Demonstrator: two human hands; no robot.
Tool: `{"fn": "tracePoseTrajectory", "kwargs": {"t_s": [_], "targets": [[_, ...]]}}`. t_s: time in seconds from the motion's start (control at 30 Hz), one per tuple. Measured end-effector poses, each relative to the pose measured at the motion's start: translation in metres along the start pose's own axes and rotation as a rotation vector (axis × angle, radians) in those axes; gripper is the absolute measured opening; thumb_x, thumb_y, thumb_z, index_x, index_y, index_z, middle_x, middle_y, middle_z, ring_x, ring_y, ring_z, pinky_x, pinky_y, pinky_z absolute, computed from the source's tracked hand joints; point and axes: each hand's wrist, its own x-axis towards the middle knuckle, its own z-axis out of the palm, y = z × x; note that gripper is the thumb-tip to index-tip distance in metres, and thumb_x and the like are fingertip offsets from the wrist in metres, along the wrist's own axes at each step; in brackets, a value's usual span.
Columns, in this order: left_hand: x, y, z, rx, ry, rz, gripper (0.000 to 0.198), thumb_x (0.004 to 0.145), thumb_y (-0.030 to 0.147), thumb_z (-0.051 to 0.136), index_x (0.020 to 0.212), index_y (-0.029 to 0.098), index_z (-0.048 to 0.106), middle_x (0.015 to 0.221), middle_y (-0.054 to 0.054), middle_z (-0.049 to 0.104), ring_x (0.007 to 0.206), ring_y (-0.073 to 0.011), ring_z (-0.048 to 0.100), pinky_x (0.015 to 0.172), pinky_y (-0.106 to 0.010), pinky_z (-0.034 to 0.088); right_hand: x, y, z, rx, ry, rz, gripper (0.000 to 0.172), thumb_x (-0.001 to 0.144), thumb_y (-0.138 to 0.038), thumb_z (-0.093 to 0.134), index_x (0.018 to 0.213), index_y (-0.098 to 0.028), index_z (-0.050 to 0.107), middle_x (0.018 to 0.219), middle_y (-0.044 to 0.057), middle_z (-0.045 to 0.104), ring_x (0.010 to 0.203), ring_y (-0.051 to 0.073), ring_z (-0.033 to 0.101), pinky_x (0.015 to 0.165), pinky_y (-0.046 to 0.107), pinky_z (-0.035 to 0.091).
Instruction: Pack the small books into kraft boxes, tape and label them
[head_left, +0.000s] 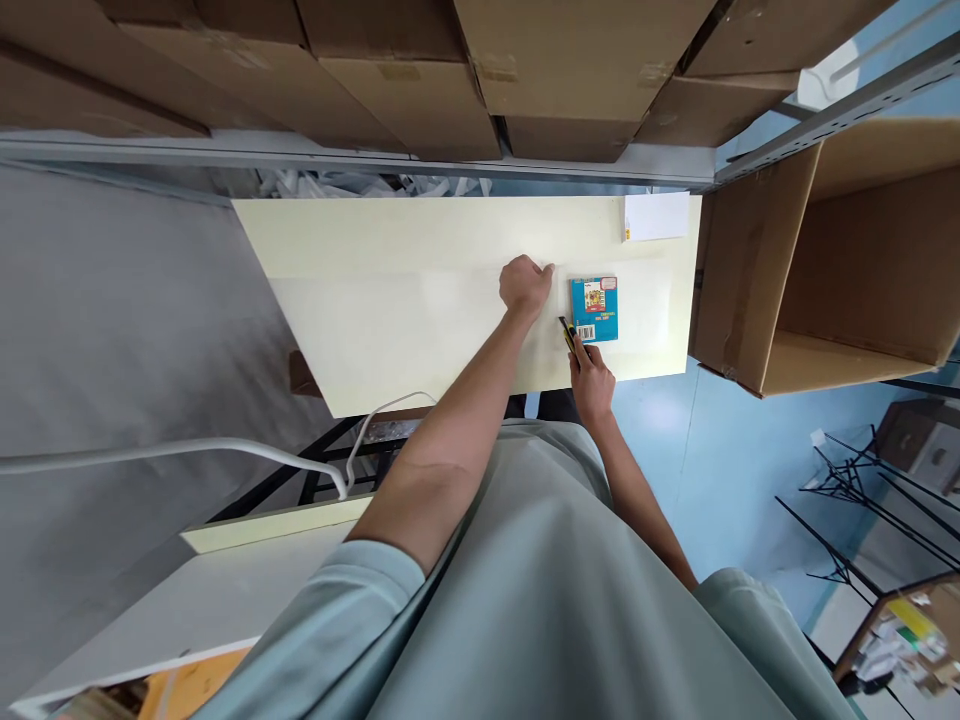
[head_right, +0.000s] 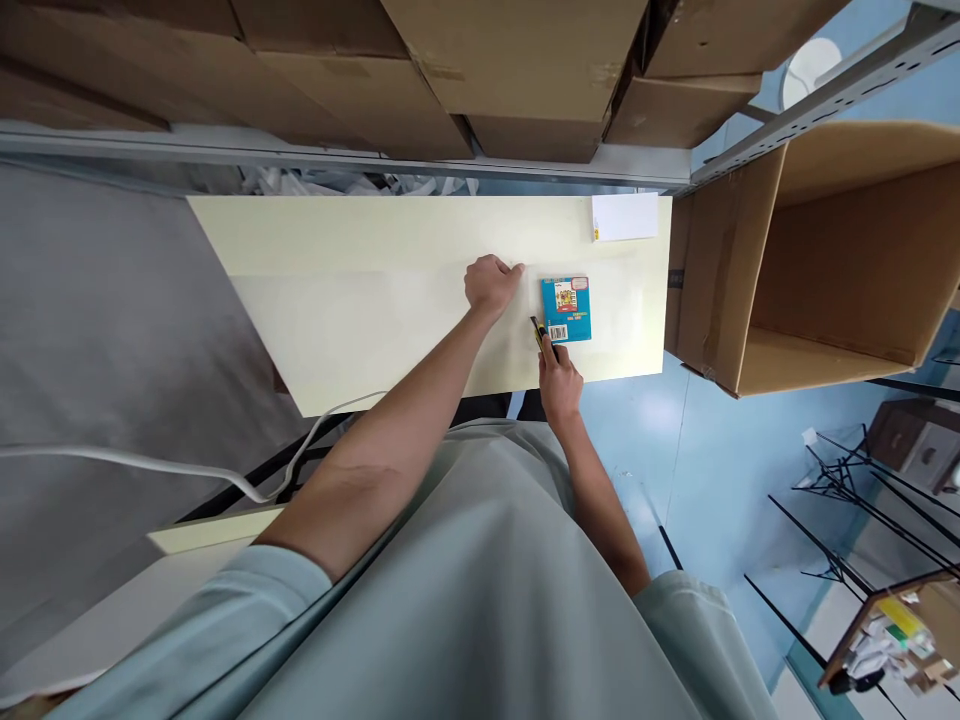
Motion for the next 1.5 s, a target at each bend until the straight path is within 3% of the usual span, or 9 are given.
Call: {"fn": "tracePoseTrajectory", "kwargs": {"t_s": [0.43, 0.6, 0.67, 0.77, 0.93, 1.07, 1.2, 1.37, 1.5], "targets": [[0.006, -0.004, 0.005, 0.054, -0.014, 0.043, 0.034, 0.099, 0.057, 0.07, 0.105, 0.024, 0.073, 0.119, -0.014, 0.078, 0.117, -0.0374, 0.069, 0.101, -0.049, 0.054, -0.083, 0.032, -0.002, -0.094, -0.206, -0.012, 0.048, 0.114, -0.026, 0.05, 0.16, -0.031, 0.063, 0.13, 0.014, 0.077, 0.095, 0.023, 0.079, 0.066, 0.026, 0.053], [-0.007, -0.001, -0.013, 0.068, -0.112, 0.136, 0.047, 0.109, 0.061, 0.053, 0.088, 0.022, 0.068, 0.104, -0.015, 0.078, 0.114, -0.0358, 0.071, 0.097, -0.043, 0.053, -0.082, 0.054, -0.019, 0.222, -0.054, -0.018, 0.042, 0.108, -0.033, 0.062, 0.148, -0.028, 0.072, 0.121, 0.01, 0.08, 0.094, 0.024, 0.079, 0.077, 0.031, 0.061], [-0.028, 0.004, -0.029, 0.018, -0.144, 0.153, 0.051, 0.113, 0.057, 0.044, 0.08, 0.022, 0.063, 0.095, -0.014, 0.077, 0.107, -0.0336, 0.074, 0.092, -0.04, 0.052, -0.066, 0.058, -0.034, 0.386, 0.108, -0.021, 0.042, 0.102, -0.04, 0.069, 0.141, -0.024, 0.074, 0.117, 0.011, 0.079, 0.1, 0.027, 0.079, 0.085, 0.035, 0.063], [-0.074, 0.019, -0.054, -0.184, 0.018, 0.243, 0.044, 0.114, 0.049, 0.046, 0.082, 0.023, 0.062, 0.097, -0.009, 0.079, 0.101, -0.0266, 0.074, 0.091, -0.035, 0.052, -0.022, 0.05, -0.067, 0.549, 0.358, 0.014, 0.053, 0.096, -0.049, 0.075, 0.141, -0.021, 0.068, 0.115, 0.01, 0.076, 0.094, 0.026, 0.075, 0.083, 0.038, 0.063], [-0.131, 0.082, -0.091, -0.445, 0.13, 0.757, 0.042, 0.113, 0.054, 0.047, 0.095, 0.025, 0.071, 0.106, -0.007, 0.081, 0.108, -0.0238, 0.074, 0.101, -0.036, 0.056, 0.073, -0.004, -0.17, 0.685, 0.65, -0.17, 0.043, 0.095, -0.051, 0.074, 0.125, -0.022, 0.065, 0.115, 0.01, 0.075, 0.09, 0.024, 0.071, 0.083, 0.039, 0.061], [-0.133, 0.153, -0.136, -0.431, 0.292, 1.015, 0.038, 0.113, 0.052, 0.051, 0.133, 0.025, 0.069, 0.139, -0.011, 0.074, 0.133, -0.0257, 0.068, 0.116, -0.041, 0.052, 0.145, -0.047, -0.277, 0.566, 0.755, -0.534, 0.038, 0.102, -0.05, 0.068, 0.13, -0.023, 0.066, 0.124, 0.012, 0.071, 0.113, 0.03, 0.07, 0.099, 0.044, 0.059], [-0.119, 0.195, -0.168, -0.367, 0.325, 1.03, 0.048, 0.113, 0.05, 0.049, 0.151, 0.023, 0.061, 0.159, -0.014, 0.064, 0.15, -0.0284, 0.057, 0.129, -0.045, 0.043, 0.212, -0.071, -0.352, 0.274, 0.669, -0.741, 0.038, 0.109, -0.048, 0.06, 0.132, -0.021, 0.071, 0.128, 0.016, 0.071, 0.12, 0.034, 0.067, 0.107, 0.048, 0.054], [-0.125, 0.193, -0.161, -0.347, 0.319, 0.93, 0.049, 0.114, 0.05, 0.047, 0.153, 0.024, 0.062, 0.158, -0.012, 0.065, 0.15, -0.0295, 0.058, 0.129, -0.047, 0.044, 0.259, -0.093, -0.389, 0.059, 0.572, -0.767, 0.037, 0.11, -0.039, 0.056, 0.134, -0.019, 0.076, 0.13, 0.018, 0.074, 0.125, 0.037, 0.061, 0.113, 0.057, 0.047], [-0.124, 0.163, -0.139, -0.328, 0.274, 0.825, 0.046, 0.114, 0.045, 0.048, 0.151, 0.023, 0.064, 0.155, -0.012, 0.068, 0.146, -0.029, 0.061, 0.126, -0.046, 0.047, 0.256, -0.092, -0.391, 0.098, 0.65, -0.781, 0.042, 0.113, -0.042, 0.049, 0.14, -0.02, 0.073, 0.139, 0.02, 0.069, 0.133, 0.039, 0.057, 0.116, 0.061, 0.045]]}}
